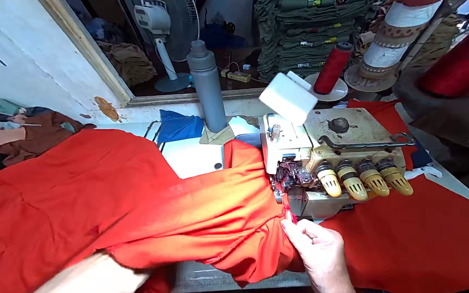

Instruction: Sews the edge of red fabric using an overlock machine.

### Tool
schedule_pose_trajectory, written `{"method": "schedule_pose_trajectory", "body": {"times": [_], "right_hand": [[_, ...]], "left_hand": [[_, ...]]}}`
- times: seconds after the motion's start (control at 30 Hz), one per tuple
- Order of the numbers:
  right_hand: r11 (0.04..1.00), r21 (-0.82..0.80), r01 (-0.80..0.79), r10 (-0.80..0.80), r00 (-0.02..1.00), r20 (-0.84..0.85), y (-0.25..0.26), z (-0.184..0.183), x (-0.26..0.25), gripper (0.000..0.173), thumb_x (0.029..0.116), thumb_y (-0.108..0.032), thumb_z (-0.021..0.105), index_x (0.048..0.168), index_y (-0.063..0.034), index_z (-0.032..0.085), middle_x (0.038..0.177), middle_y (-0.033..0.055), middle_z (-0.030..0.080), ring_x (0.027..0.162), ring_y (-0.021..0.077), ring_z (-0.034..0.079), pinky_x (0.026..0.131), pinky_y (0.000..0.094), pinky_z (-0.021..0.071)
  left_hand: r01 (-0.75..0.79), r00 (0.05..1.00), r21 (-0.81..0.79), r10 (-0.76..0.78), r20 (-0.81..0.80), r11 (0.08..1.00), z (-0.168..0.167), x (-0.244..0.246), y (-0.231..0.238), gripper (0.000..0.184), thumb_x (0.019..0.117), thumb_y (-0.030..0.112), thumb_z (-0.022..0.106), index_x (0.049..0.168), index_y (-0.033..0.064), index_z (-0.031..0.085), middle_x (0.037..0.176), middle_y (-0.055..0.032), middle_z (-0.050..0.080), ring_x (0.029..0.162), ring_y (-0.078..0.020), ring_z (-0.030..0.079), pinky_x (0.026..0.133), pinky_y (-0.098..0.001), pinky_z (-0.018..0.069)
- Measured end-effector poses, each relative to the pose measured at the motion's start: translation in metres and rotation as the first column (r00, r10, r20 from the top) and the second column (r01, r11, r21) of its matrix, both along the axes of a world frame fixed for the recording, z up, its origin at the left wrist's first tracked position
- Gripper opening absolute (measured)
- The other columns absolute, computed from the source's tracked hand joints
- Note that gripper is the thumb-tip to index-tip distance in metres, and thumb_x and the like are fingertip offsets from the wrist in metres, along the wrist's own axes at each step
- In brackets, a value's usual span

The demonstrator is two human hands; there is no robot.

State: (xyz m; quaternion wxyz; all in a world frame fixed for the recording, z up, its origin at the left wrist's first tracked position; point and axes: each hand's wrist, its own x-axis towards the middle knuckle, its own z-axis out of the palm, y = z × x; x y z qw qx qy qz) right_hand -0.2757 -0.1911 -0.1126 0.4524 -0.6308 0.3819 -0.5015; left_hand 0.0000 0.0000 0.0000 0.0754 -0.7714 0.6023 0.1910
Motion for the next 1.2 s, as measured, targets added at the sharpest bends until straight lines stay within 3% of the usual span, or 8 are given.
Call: {"method": "schedule_pose_trajectory", "body": {"times": [0.17, 0.37, 0.47, 0.7, 0.87, 0.97, 1.07, 1.2], "right_hand": [[0.992, 0.072, -0.104, 0.105, 0.994, -0.014, 0.014, 0.001, -0.005, 0.011, 0.0863, -0.006, 0.073, 0.075, -0.0044, 0.072, 0.06, -0.0084, 0.062, 0.051, -0.0086, 0.05, 0.049, 0.011, 0.0428], [0.944, 0.221, -0.247, 0.255, 0.967, -0.012, 0.026, -0.004, -0.009, 0.02, 0.0916, -0.004, 0.067, 0.071, -0.0053, 0.065, 0.055, -0.01, 0.053, 0.05, -0.0069, 0.045, 0.049, 0.0135, 0.0391], [0.937, 0.224, -0.27, 0.277, 0.961, -0.001, 0.025, -0.003, -0.013, 0.017, 0.0924, -0.002, 0.066, 0.076, -0.003, 0.068, 0.058, -0.0082, 0.057, 0.052, -0.006, 0.049, 0.051, 0.0145, 0.0425], [0.929, 0.174, -0.328, 0.33, 0.944, 0.017, 0.022, -0.001, -0.021, 0.021, 0.0949, 0.0, 0.059, 0.075, -0.0009, 0.066, 0.06, -0.0067, 0.057, 0.056, -0.0072, 0.05, 0.054, 0.0128, 0.042], [0.938, 0.146, -0.313, 0.32, 0.947, -0.024, 0.017, 0.0, -0.031, 0.019, 0.0963, 0.0, 0.057, 0.08, 0.002, 0.068, 0.063, -0.0046, 0.059, 0.059, -0.0072, 0.052, 0.058, 0.0129, 0.0445], [0.916, 0.189, -0.355, 0.354, 0.934, 0.036, 0.019, 0.001, -0.031, 0.014, 0.0945, 0.001, 0.061, 0.083, 0.0024, 0.069, 0.064, -0.0044, 0.062, 0.059, -0.0061, 0.054, 0.058, 0.0138, 0.0465], [0.886, 0.21, -0.413, 0.397, 0.911, 0.114, 0.023, 0.002, -0.03, 0.007, 0.0908, 0.003, 0.064, 0.087, 0.0029, 0.07, 0.064, -0.0056, 0.062, 0.058, -0.0054, 0.053, 0.057, 0.0149, 0.0466], [0.88, 0.174, -0.441, 0.436, 0.897, 0.067, 0.02, -0.002, -0.035, 0.01, 0.0921, 0.002, 0.062, 0.088, 0.005, 0.07, 0.064, -0.0031, 0.062, 0.056, -0.0051, 0.051, 0.055, 0.0148, 0.0437]], "left_hand": [[-0.246, 0.957, -0.092, 0.226, -0.184, 0.965, 0.041, 0.027, -0.053, 0.029, 0.096, 0.017, 0.068, 0.079, -0.0065, 0.068, 0.072, -0.0144, 0.063, 0.072, -0.0236, 0.061, 0.072, -0.0437, 0.0473], [-0.129, 0.984, -0.72, 0.176, -0.01, 0.682, -0.045, 0.035, -0.092, 0.027, 0.0977, 0.01, 0.06, 0.117, -0.0025, 0.074, 0.119, -0.0235, 0.072, 0.111, -0.0473, 0.068, 0.091, -0.0706, 0.0479], [-0.043, 0.996, -0.863, 0.089, 0.002, 0.503, -0.058, -0.017, -0.102, 0.037, 0.0944, 0.034, 0.055, 0.107, 0.0078, 0.078, 0.106, -0.0081, 0.076, 0.102, -0.0234, 0.071, 0.09, -0.0499, 0.0555], [0.07, 0.992, -0.883, -0.122, 0.014, 0.464, -0.083, -0.056, -0.101, 0.024, 0.098, 0.03, 0.058, 0.085, 0.0164, 0.073, 0.085, 0.0015, 0.072, 0.091, -0.0068, 0.065, 0.102, -0.0364, 0.0373], [0.11, 0.983, -0.847, 0.067, 0.169, 0.52, -0.066, -0.044, -0.114, 0.03, 0.0954, 0.028, 0.053, 0.084, 0.0134, 0.076, 0.091, -0.0025, 0.073, 0.094, -0.0207, 0.069, 0.101, -0.0539, 0.0415], [0.074, 0.99, -0.857, 0.066, 0.125, 0.51, -0.049, -0.098, -0.107, 0.028, 0.096, 0.028, 0.059, 0.088, 0.0071, 0.076, 0.092, -0.0125, 0.075, 0.093, -0.0269, 0.07, 0.088, -0.0476, 0.0479], [0.056, 0.998, -0.726, -0.066, 0.014, 0.685, -0.051, -0.145, -0.088, 0.031, 0.0954, 0.034, 0.066, 0.095, 0.0034, 0.075, 0.087, -0.0144, 0.075, 0.078, -0.0272, 0.072, 0.066, -0.042, 0.0538], [0.042, 0.999, -0.691, -0.015, 0.046, 0.722, -0.079, -0.15, -0.082, 0.023, 0.0967, 0.021, 0.06, 0.093, 0.0067, 0.077, 0.083, -0.0095, 0.075, 0.071, -0.0235, 0.069, 0.061, -0.0377, 0.0518]]}}
